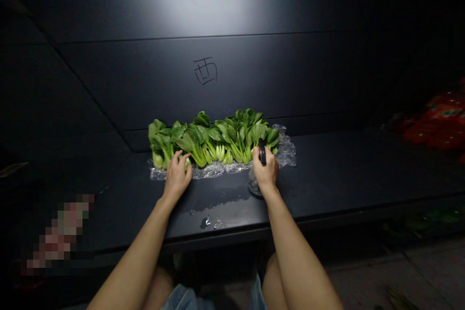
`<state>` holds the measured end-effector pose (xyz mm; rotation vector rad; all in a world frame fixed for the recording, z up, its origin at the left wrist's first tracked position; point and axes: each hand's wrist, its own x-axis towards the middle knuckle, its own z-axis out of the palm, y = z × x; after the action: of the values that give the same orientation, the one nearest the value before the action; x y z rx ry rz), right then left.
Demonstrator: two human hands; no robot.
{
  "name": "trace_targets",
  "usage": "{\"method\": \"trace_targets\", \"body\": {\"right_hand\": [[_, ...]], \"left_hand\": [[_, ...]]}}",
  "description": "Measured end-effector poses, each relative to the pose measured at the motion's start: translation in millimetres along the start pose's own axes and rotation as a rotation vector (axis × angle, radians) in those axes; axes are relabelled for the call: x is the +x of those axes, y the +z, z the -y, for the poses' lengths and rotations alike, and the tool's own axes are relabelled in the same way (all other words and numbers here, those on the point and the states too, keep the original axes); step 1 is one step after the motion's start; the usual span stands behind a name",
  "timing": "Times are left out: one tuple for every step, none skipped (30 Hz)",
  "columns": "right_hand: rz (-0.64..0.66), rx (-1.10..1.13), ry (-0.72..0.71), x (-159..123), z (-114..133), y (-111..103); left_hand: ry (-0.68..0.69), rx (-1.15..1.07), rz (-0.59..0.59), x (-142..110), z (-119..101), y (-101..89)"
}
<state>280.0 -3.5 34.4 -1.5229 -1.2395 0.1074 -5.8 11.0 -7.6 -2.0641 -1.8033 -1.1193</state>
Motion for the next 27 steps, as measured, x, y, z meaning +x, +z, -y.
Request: {"method": "trace_targets", "body": {"right_hand": [[-0.005,-0.003,0.004,0.5,-1.3,-0.4],[-0.006,-0.007,0.008,0.8,-2.5,-0.8],[-0.003,-0.011,0.011,1.0,-3.5,-1.1],[0.003,-0.014,0.012,1.2,-4.2,-1.4],[0.010,-0.016,0.011,1.3,-4.7,-1.6],[0.017,-0.017,0.008,1.3,-4.8,-1.8],[0.023,-0.016,0.004,1.3,-4.5,-1.9],[0.030,-0.015,0.000,1.2,-3.9,-2.0],[0.036,-0.012,-0.003,1.2,-3.1,-2.1],[0.042,-0.009,-0.003,1.1,-2.1,-2.1],[0.048,-0.006,0.000,1.0,-1.0,-2.0],[0.055,-0.002,0.005,0.9,0.0,-1.9],[0.062,0.002,0.011,0.9,1.0,-1.8],[0.068,0.006,0.015,0.9,1.8,-1.7],[0.075,0.013,0.018,0.9,2.4,-1.5],[0.084,0.021,0.015,0.9,2.9,-1.2],[0.094,0.031,0.007,0.9,3.1,-0.9],[0.104,0.045,-0.006,0.8,3.2,-0.6],[0.114,0.059,-0.022,0.7,3.2,-0.2],[0.121,0.071,-0.036,0.7,3.1,0.3],[0.123,0.079,-0.047,0.6,3.0,0.7],[0.122,0.083,-0.054,0.6,2.7,1.1],[0.117,0.084,-0.055,0.7,2.3,1.5],[0.108,0.079,-0.052,0.8,1.9,1.8],[0.098,0.070,-0.045,0.9,1.5,2.0],[0.089,0.060,-0.038,1.0,1.0,2.1],[0.081,0.049,-0.033,1.1,0.6,2.0]], "left_hand": [[0.002,0.000,-0.003,-0.1,0.4,0.5],[0.002,0.001,-0.008,-0.2,0.7,1.0],[0.000,0.003,-0.011,-0.2,0.8,1.4],[-0.002,0.004,-0.014,-0.3,0.8,1.7],[-0.004,0.004,-0.016,-0.2,0.6,1.8],[-0.003,0.004,-0.015,-0.1,0.3,1.7],[-0.001,0.004,-0.012,0.0,0.0,1.3],[0.002,0.003,-0.009,0.3,-0.4,0.8],[0.006,0.003,-0.005,0.7,-0.8,0.1],[0.010,0.002,-0.004,1.1,-1.1,-0.7],[0.011,0.002,-0.004,1.5,-1.3,-1.4],[0.011,0.003,-0.006,1.9,-1.4,-2.0],[0.008,0.004,-0.008,2.2,-1.3,-2.4],[0.005,0.006,-0.010,2.4,-1.2,-2.7],[0.002,0.007,-0.010,2.5,-1.0,-2.8],[-0.002,0.007,-0.009,2.5,-0.7,-2.8],[-0.005,0.007,-0.007,2.4,-0.5,-2.7],[-0.009,0.007,-0.006,2.1,-0.3,-2.6],[-0.013,0.008,-0.005,1.8,-0.1,-2.5],[-0.017,0.010,-0.004,1.4,-0.1,-2.4],[-0.019,0.013,-0.003,1.0,-0.1,-2.3],[-0.019,0.016,-0.001,0.5,-0.3,-2.3],[-0.017,0.020,0.001,0.1,-0.5,-2.3],[-0.014,0.024,0.004,-0.3,-0.8,-2.3],[-0.011,0.030,0.006,-0.6,-1.1,-2.3],[-0.009,0.035,0.009,-0.8,-1.4,-2.3],[-0.007,0.039,0.012,-1.0,-1.7,-2.3]]}}
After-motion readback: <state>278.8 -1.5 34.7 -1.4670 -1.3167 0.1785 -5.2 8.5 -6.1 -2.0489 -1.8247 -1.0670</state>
